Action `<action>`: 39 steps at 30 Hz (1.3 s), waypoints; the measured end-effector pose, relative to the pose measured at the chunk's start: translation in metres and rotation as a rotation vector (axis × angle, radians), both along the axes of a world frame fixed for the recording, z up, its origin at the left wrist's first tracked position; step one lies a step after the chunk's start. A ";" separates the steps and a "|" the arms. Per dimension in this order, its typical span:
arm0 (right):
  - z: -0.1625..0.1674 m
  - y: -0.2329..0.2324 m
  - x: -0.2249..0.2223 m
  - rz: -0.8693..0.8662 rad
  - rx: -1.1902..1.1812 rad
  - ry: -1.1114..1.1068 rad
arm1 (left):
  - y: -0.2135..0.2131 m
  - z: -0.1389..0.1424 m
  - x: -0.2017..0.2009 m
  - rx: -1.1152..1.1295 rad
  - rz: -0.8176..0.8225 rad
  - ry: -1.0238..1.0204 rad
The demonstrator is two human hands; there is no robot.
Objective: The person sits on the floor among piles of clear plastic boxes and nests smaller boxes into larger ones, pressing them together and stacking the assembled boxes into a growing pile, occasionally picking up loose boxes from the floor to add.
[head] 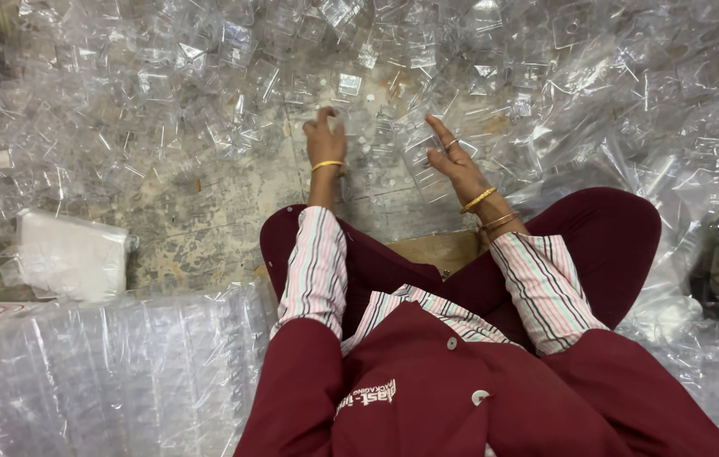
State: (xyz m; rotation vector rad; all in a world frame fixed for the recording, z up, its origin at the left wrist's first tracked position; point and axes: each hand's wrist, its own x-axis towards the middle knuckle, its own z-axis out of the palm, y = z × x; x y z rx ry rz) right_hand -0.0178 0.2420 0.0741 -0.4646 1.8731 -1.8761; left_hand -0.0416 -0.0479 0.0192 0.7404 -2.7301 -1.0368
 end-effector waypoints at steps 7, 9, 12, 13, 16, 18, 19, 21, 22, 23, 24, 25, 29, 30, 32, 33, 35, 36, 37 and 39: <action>0.006 -0.012 0.004 0.031 0.077 -0.099 | 0.004 0.019 0.024 1.201 -0.227 0.357; 0.008 -0.013 0.005 0.024 0.090 -0.074 | 0.017 0.013 0.028 0.828 -0.299 0.358; 0.007 -0.011 0.003 -0.038 0.059 -0.095 | 0.031 0.002 0.023 1.026 -0.349 0.453; 0.005 -0.010 0.003 -0.045 0.045 -0.065 | 0.038 -0.002 0.022 1.114 -0.356 0.411; -0.003 -0.013 0.005 -0.061 0.038 0.020 | 0.060 -0.010 0.028 1.464 -0.301 0.333; -0.009 -0.018 0.008 -0.064 0.090 0.072 | 0.074 -0.016 0.039 1.820 -0.148 0.351; -0.011 -0.020 0.010 -0.065 0.098 0.112 | 0.079 -0.018 0.044 1.862 -0.090 0.372; -0.014 -0.023 0.012 -0.063 0.118 0.194 | 0.086 -0.022 0.050 1.944 0.032 0.415; -0.014 -0.023 0.012 -0.082 0.139 0.191 | 0.087 -0.022 0.051 1.969 0.032 0.434; -0.014 -0.024 0.013 -0.102 0.159 0.187 | 0.089 -0.022 0.051 1.994 0.033 0.452; -0.014 -0.024 0.014 -0.122 0.177 0.184 | 0.090 -0.022 0.051 2.016 0.033 0.471; -0.013 -0.024 0.014 -0.127 0.223 0.235 | 0.090 -0.020 0.050 1.973 0.052 0.458; -0.013 -0.025 0.019 -0.135 0.314 0.340 | 0.092 -0.014 0.049 1.866 0.073 0.476; -0.013 -0.027 0.020 -0.128 0.311 0.342 | 0.092 -0.013 0.050 1.853 0.067 0.503; -0.013 -0.028 0.023 -0.129 0.267 0.357 | 0.092 -0.014 0.052 1.861 0.028 0.500; -0.013 -0.028 0.023 -0.129 0.246 0.368 | 0.092 -0.015 0.052 1.867 0.007 0.502; -0.011 -0.028 0.024 -0.099 0.266 0.412 | 0.092 -0.018 0.051 1.858 0.066 0.472; -0.009 -0.028 0.024 -0.084 0.277 0.433 | 0.092 -0.021 0.049 1.854 0.095 0.457; -0.006 -0.027 0.022 -0.075 0.291 0.430 | 0.092 -0.022 0.047 1.823 0.099 0.437; -0.001 -0.024 0.020 -0.057 0.319 0.423 | 0.089 -0.022 0.043 1.763 0.108 0.395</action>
